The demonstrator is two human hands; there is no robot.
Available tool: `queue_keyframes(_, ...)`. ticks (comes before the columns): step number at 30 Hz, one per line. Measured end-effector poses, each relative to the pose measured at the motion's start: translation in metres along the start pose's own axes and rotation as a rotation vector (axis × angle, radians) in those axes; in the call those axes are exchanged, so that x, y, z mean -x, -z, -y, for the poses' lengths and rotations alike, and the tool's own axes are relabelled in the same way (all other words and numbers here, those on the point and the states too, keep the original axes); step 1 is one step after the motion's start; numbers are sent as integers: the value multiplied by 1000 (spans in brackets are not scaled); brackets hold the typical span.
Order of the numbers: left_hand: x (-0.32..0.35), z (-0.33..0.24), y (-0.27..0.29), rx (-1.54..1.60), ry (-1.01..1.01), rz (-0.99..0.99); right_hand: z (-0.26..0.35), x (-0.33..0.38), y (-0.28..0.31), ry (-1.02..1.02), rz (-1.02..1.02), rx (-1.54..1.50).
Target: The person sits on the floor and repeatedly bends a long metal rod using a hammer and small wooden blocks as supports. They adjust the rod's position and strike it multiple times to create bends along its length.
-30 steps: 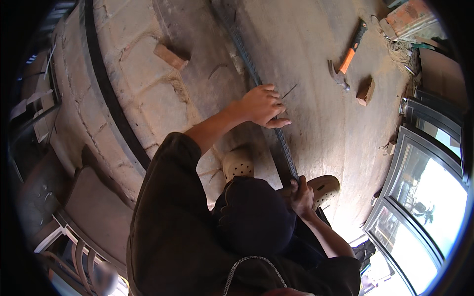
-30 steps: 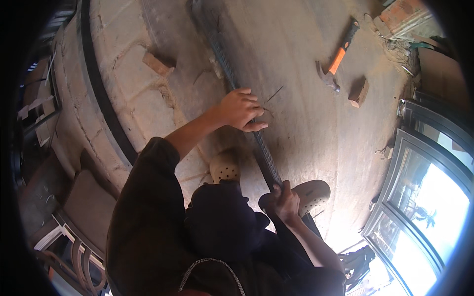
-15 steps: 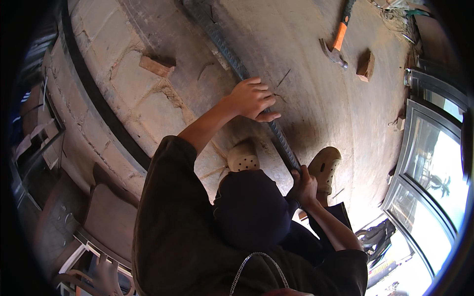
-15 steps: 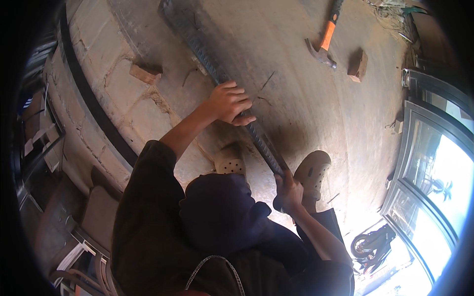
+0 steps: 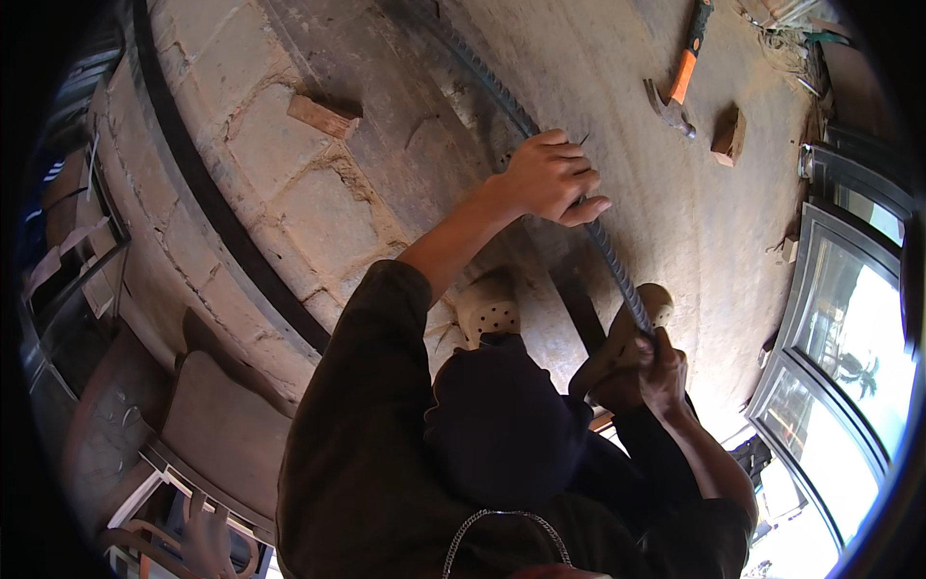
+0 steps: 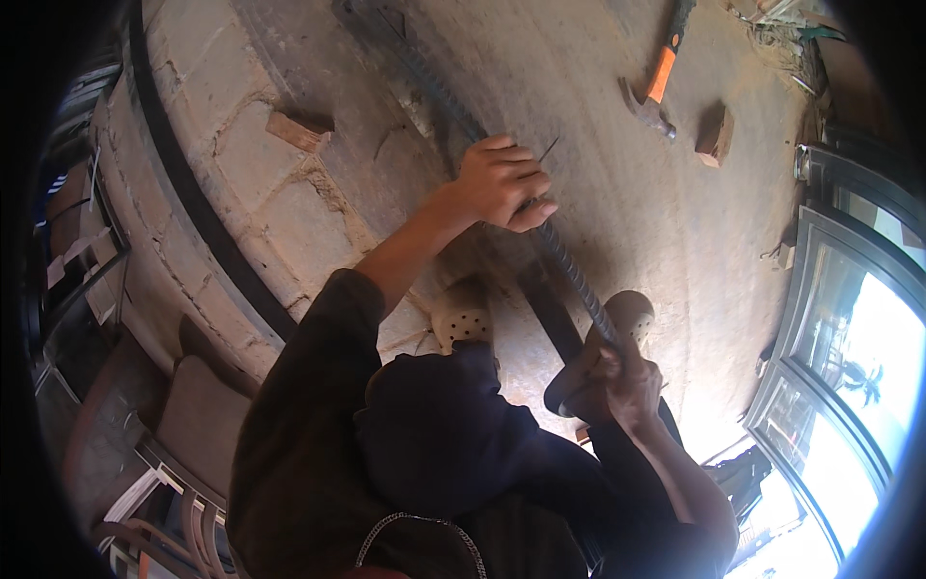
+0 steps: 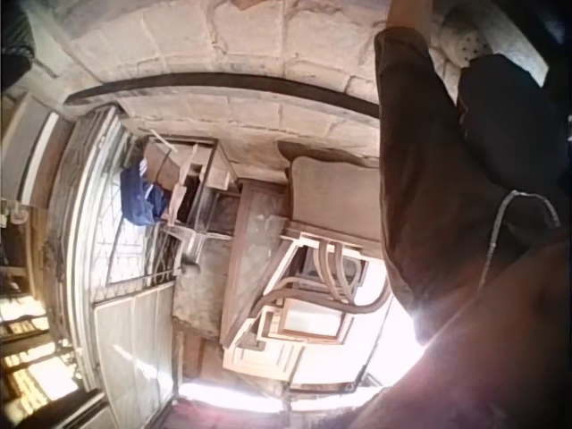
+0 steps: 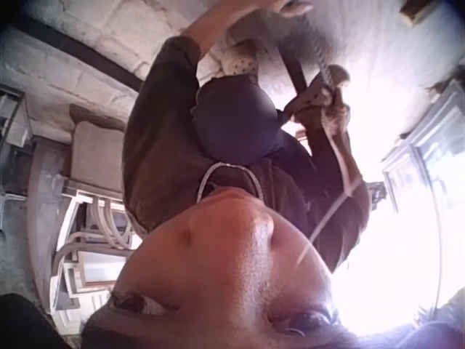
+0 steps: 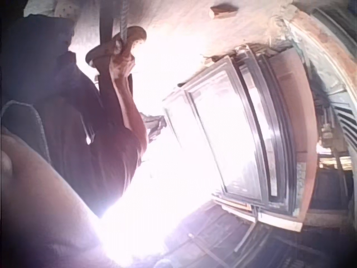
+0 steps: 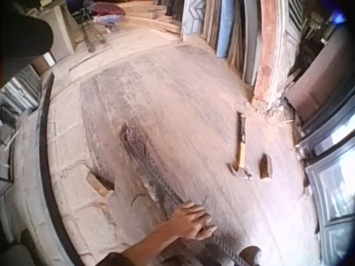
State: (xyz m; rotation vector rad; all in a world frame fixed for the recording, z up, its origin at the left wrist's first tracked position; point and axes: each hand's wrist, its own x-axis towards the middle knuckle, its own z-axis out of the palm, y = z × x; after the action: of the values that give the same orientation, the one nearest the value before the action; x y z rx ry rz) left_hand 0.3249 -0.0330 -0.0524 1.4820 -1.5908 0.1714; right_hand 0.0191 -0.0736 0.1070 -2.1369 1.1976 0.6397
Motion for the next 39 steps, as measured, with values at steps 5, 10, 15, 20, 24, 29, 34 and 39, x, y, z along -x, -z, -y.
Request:
queue_keyframes(5,17,2,0,-1,-15,-76,-6,5,-28,42,-68,-6)
queue_keyframes(10,34,7,11,6,-83,21,2,11,-64,-44,65,54)
queue_keyframes(15,29,5,1,11,-101,-73,-41,-20,-38,-118,505,-685)
queue_keyframes(20,35,12,-1,-43,-101,27,-58,-26,-58,104,318,-443)
queue_keyframes(24,31,-2,14,-47,91,251,-35,-16,-64,-80,237,-219)
queue_keyframes(29,-11,-14,33,-93,167,777,-40,-3,-59,-29,95,-100)
queue_keyframes(34,-9,-15,19,-41,150,527,-31,3,-17,83,-64,-116)
queue_keyframes(39,18,-10,18,-69,74,409,-37,6,-58,42,-18,27)
